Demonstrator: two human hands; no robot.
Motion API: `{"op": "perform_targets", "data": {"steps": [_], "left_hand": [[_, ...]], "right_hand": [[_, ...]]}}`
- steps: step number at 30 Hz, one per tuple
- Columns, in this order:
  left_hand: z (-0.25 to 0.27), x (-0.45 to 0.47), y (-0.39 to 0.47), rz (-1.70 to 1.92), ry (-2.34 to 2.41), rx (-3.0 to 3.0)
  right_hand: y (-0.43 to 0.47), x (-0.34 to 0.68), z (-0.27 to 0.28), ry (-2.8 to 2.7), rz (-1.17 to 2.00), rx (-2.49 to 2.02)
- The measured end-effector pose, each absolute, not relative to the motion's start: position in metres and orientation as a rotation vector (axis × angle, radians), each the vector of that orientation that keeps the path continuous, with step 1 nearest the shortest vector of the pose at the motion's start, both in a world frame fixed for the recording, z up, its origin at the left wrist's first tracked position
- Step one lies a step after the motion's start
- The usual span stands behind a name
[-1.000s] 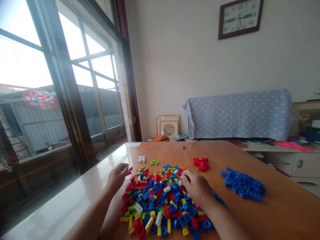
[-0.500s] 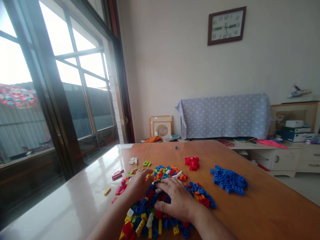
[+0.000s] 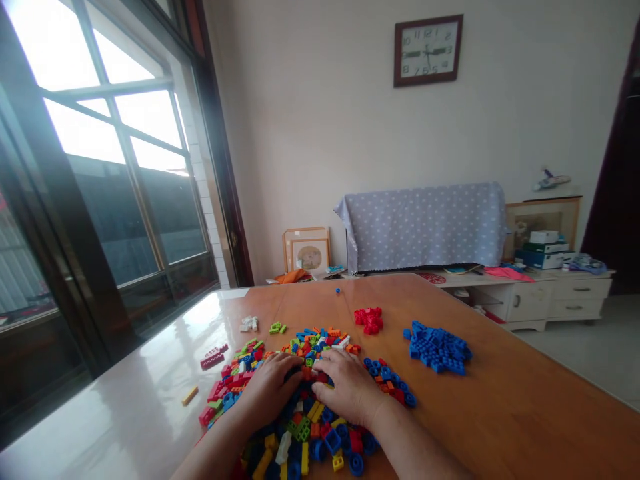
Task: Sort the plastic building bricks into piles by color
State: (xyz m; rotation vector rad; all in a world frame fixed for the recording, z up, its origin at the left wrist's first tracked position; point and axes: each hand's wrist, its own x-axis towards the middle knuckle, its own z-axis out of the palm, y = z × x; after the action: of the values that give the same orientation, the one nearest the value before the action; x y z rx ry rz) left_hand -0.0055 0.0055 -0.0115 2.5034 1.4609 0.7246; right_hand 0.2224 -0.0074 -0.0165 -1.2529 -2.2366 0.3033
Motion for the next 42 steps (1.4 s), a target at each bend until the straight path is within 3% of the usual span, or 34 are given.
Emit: {"op": "perform_targets", "data": {"steps": [12, 24, 42], "left_hand": [[-0.003, -0.003, 0.002, 0.697, 1.487, 2.433], [-0.014, -0.007, 0.008, 0.838, 1.401, 2.414], [-0.002, -0.011, 0.006, 0.954, 1.36, 2.357]], "right_hand": [[0.024, 0.255, -0.033, -1.988, 0.366, -1.265], [0.018, 0.262, -0.017, -1.755, 0.723, -1.247], [0.021, 0.287, -0.024, -1.803, 0.533, -1.502]]}}
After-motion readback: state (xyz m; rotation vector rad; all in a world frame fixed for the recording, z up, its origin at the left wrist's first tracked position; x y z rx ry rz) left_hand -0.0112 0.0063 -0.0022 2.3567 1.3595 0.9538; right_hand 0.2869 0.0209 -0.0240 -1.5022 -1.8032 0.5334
